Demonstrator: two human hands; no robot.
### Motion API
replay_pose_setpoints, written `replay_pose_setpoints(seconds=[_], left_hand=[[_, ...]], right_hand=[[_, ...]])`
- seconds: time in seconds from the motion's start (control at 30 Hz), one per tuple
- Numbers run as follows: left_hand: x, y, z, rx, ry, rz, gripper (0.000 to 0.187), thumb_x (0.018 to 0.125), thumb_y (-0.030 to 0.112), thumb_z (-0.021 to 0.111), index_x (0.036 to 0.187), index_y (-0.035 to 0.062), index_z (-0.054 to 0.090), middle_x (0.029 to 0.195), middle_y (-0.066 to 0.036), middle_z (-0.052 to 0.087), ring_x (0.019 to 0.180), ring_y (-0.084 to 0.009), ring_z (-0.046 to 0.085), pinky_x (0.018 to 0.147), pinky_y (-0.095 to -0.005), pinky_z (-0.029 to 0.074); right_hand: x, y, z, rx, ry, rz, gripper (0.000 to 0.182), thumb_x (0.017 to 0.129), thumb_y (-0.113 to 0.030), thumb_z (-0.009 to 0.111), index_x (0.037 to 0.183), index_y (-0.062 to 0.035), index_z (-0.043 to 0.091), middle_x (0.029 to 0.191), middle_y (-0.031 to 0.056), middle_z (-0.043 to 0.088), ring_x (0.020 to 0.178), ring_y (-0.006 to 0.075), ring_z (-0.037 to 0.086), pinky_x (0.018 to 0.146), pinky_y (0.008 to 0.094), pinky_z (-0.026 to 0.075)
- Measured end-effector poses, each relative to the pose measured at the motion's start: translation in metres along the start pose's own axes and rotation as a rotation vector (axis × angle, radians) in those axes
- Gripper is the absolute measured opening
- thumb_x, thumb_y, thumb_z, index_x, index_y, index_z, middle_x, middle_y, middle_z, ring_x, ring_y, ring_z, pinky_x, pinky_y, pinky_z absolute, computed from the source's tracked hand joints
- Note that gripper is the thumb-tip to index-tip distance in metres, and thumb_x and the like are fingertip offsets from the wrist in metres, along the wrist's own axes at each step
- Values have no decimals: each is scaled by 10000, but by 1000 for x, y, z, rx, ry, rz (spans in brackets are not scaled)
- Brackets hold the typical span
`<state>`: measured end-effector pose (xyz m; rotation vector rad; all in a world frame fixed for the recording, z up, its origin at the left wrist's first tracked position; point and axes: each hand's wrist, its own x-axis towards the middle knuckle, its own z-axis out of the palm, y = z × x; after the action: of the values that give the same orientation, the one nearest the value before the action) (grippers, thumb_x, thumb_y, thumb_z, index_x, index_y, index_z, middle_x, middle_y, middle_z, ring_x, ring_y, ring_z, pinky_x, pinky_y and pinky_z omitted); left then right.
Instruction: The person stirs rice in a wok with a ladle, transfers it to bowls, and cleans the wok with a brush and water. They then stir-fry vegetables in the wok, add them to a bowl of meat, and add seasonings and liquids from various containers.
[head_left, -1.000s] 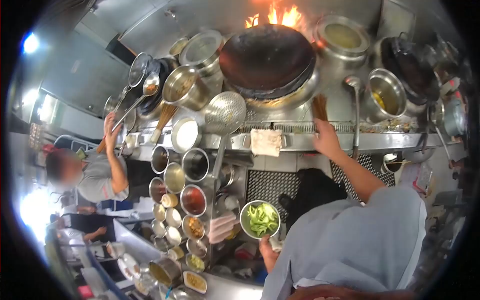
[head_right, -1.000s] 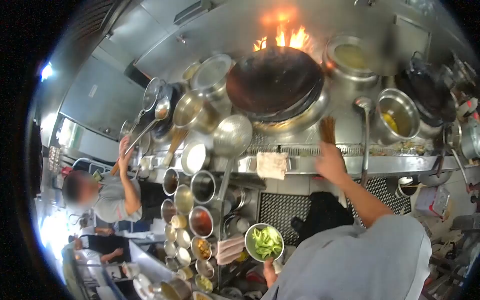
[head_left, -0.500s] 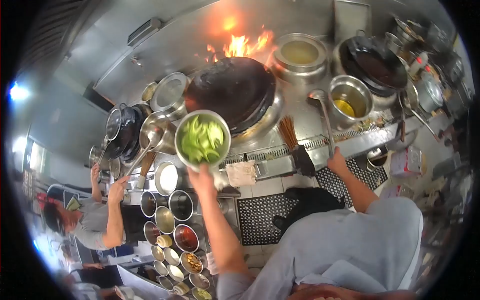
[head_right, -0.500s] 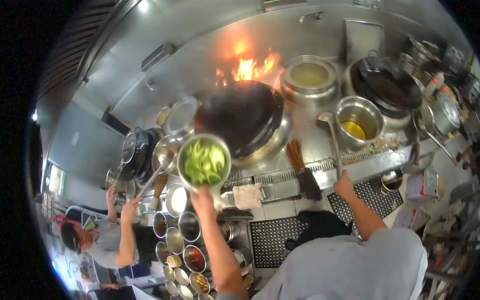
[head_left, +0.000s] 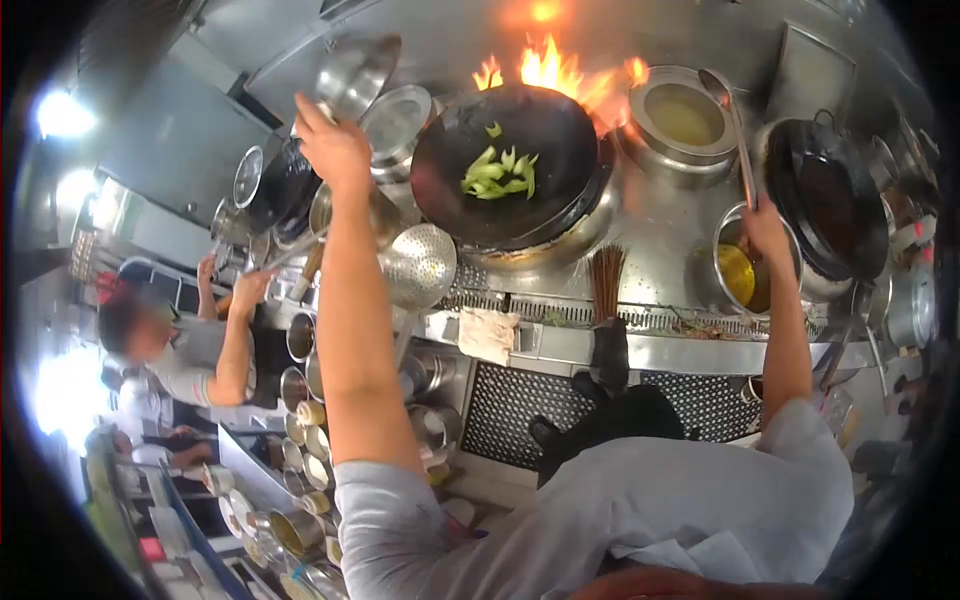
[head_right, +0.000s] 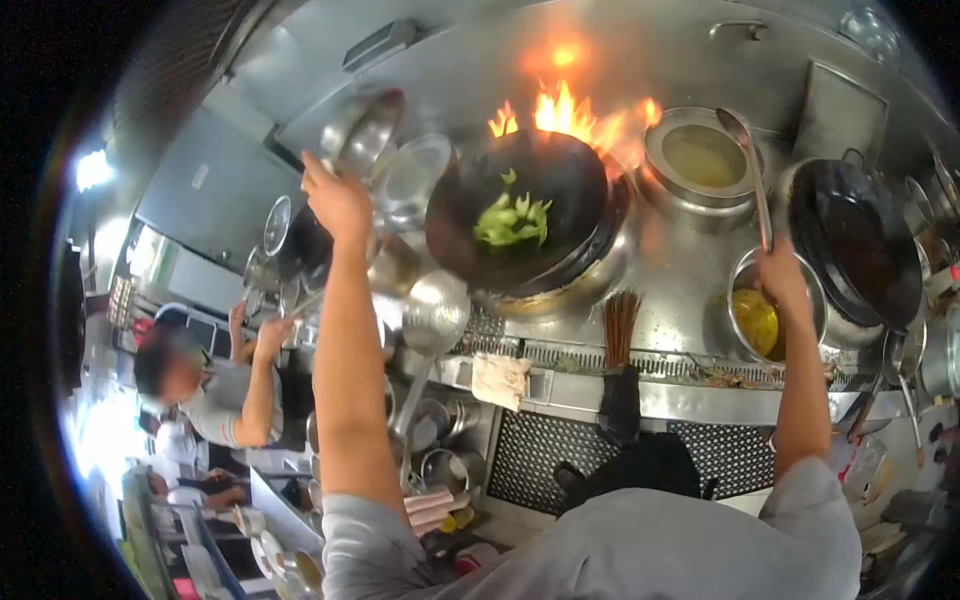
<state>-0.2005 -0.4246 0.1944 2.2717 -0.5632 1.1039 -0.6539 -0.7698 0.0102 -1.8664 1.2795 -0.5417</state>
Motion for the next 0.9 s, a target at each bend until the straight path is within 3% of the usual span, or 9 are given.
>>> replay_pose_setpoints(seconds=[0.1,0.17,0.2,0.4,0.57,0.73,0.8,0.83,0.9], left_hand=[[-24,-43,-13,-824,-177,-395,561,842,143,581,1336,-44,393,1268,-198,525,1072,-310,564,915,-428,450],[-138,-72,-44,-1311,-188,-911,489,912,283,600,1292,2,475,1197,-147,581,1074,-255,568,904,-407,470],[-181,-78,-61,-1544,-181,-1271,445,930,275,587,1270,1,499,1151,-131,599,1031,-251,585,862,-419,498],[-490,-95,-211,-1540,-209,-1648,443,900,267,551,1246,5,462,1003,-149,628,752,-252,648,543,-426,551],[-688,-70,-281,-956,-194,-2194,362,830,116,573,1092,-131,536,948,-193,644,782,-312,669,666,-423,566],[-730,-54,-324,-781,-443,-2163,345,796,135,604,1030,-118,590,928,-206,659,752,-285,673,647,-401,551],[-741,-62,-321,-486,-626,-1935,371,767,183,618,1012,-95,623,908,-218,669,774,-297,679,680,-406,545],[-743,-69,-316,-350,-708,-1816,385,752,207,625,1003,-84,640,898,-225,674,786,-303,682,696,-409,542],[-735,-78,-318,-168,-807,-1435,487,726,329,575,1056,-21,649,1087,-297,616,1054,-382,604,910,-437,478]], right_hand=[[93,26,3,173,-366,147,167,904,-129,497,977,21,496,644,53,511,483,137,503,432,277,384],[89,8,2,1743,-592,436,99,906,-65,484,928,30,468,699,-2,433,558,95,427,495,226,358],[98,20,11,1726,-665,188,166,895,-25,532,990,54,421,741,3,384,644,79,427,542,206,376],[99,-25,19,1786,-847,353,96,884,18,498,944,29,424,722,32,458,588,103,484,501,234,419],[81,-83,37,1698,-1046,373,112,867,43,505,947,28,429,719,20,433,589,97,452,513,237,410],[89,-101,71,1843,-1129,86,182,880,55,502,794,-61,392,720,-27,288,616,93,304,557,247,322],[116,-101,91,1634,-986,-149,80,923,12,495,991,7,453,768,-37,220,649,102,322,639,243,392],[135,-97,105,1740,-1023,-78,344,949,-24,472,1262,82,377,771,-31,248,666,101,335,666,240,416],[93,-130,107,1642,-1259,292,451,951,-20,456,1352,101,288,734,-36,289,612,87,346,615,234,409]])
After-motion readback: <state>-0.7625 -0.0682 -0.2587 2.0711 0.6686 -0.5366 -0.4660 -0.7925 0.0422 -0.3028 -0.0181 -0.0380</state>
